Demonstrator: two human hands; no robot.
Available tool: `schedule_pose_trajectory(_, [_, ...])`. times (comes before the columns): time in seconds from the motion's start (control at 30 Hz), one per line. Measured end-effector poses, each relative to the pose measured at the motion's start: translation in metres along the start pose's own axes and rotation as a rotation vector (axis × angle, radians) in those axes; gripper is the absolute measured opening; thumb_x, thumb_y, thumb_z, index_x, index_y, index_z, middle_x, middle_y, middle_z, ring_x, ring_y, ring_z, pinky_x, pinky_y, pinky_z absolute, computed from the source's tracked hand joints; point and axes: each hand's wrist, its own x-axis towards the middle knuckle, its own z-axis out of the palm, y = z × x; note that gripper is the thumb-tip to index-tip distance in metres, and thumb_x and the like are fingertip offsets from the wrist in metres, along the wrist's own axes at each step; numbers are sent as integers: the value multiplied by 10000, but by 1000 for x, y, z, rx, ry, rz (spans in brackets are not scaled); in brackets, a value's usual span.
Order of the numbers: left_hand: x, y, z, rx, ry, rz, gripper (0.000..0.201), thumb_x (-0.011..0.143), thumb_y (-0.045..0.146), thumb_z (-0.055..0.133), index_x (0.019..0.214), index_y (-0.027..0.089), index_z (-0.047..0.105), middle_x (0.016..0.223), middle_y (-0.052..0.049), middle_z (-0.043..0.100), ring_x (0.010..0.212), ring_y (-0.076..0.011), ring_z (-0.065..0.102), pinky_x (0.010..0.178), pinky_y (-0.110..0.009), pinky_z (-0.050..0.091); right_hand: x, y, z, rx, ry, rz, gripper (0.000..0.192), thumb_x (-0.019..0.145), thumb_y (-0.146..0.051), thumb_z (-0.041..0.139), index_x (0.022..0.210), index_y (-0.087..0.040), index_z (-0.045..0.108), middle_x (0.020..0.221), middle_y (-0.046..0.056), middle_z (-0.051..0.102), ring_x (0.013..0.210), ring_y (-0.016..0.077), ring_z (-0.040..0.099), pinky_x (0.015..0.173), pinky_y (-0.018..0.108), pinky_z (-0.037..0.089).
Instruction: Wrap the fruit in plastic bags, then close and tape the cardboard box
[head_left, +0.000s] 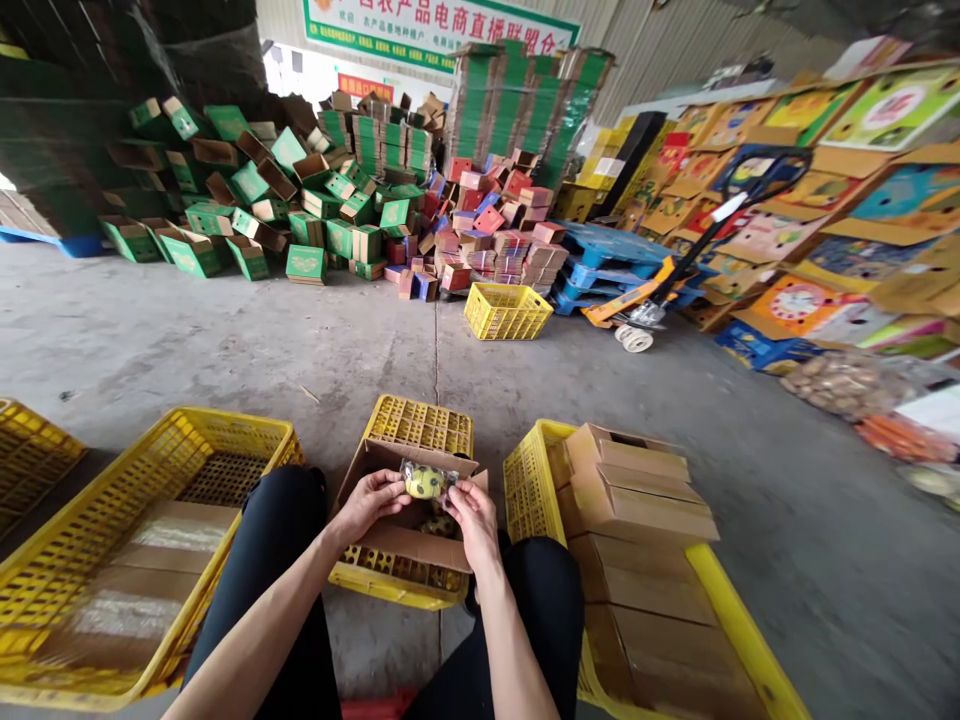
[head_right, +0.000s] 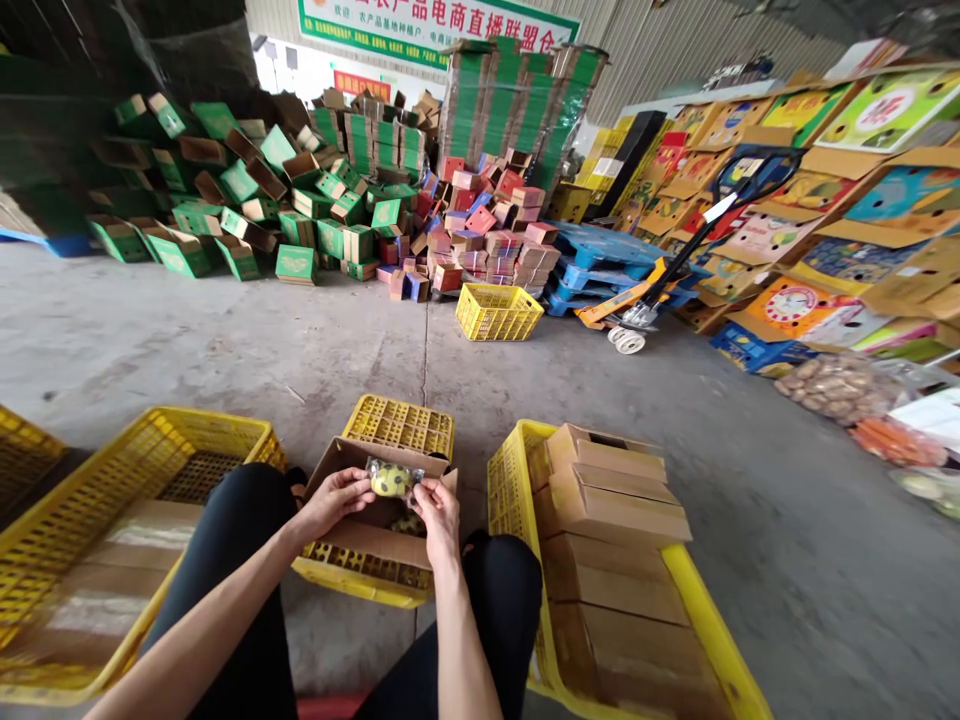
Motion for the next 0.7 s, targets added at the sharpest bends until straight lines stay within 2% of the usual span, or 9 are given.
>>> schedule_pose_trajectory(0.17, [2,-2,-2,104,30,40,468,658,465,960,898,149,712,693,-3,739,583,-126,713,566,-186,531,-1,5,-2,-4,7,41,544,612,-536,915,1017,-213,749,980,69,793,891,231,748,839,369,601])
schedule_pose_trajectory(0.27, [2,-2,-4,176,3,54,463,711,534,907,883,134,751,591,14,679,470,-87,612,481,-165,429,0,7,-1,9,18,94,492,607,-479,913,984,-211,745,928,53,795,874,229,754,821,360,609])
schedule_pose_trajectory(0.33, [2,-2,-4,175,-26,53,493,750,577,867,925,125,779,612,-3,693,478,-87,601,483,-170,419,1,9,2,21,33,122,456,592,-443,914,942,-211,734,888,41,793,851,227,755,789,347,613])
schedule_pose_trajectory(0.5, [-1,-1,1,135,-98,30,568,722,506,920,1138,142,789,953,-92,798,741,-157,716,662,-221,530,1,14,8,15,43,159,403,564,-372,915,876,-208,719,829,25,789,811,217,749,726,309,598])
schedule_pose_trajectory(0.6, [-3,0,3,104,-144,18,617,703,460,948,1216,164,771,1152,-128,783,939,-227,743,801,-279,557,-3,18,11,3,19,178,398,562,-347,918,883,-201,733,811,23,786,789,202,736,683,276,575])
schedule_pose_trajectory(0.7, [-4,2,3,84,-201,19,619,745,449,926,1279,189,749,1245,-129,759,1070,-267,725,885,-310,544,-6,18,14,15,-16,200,384,578,-344,916,889,-193,750,821,31,790,776,191,725,682,269,569])
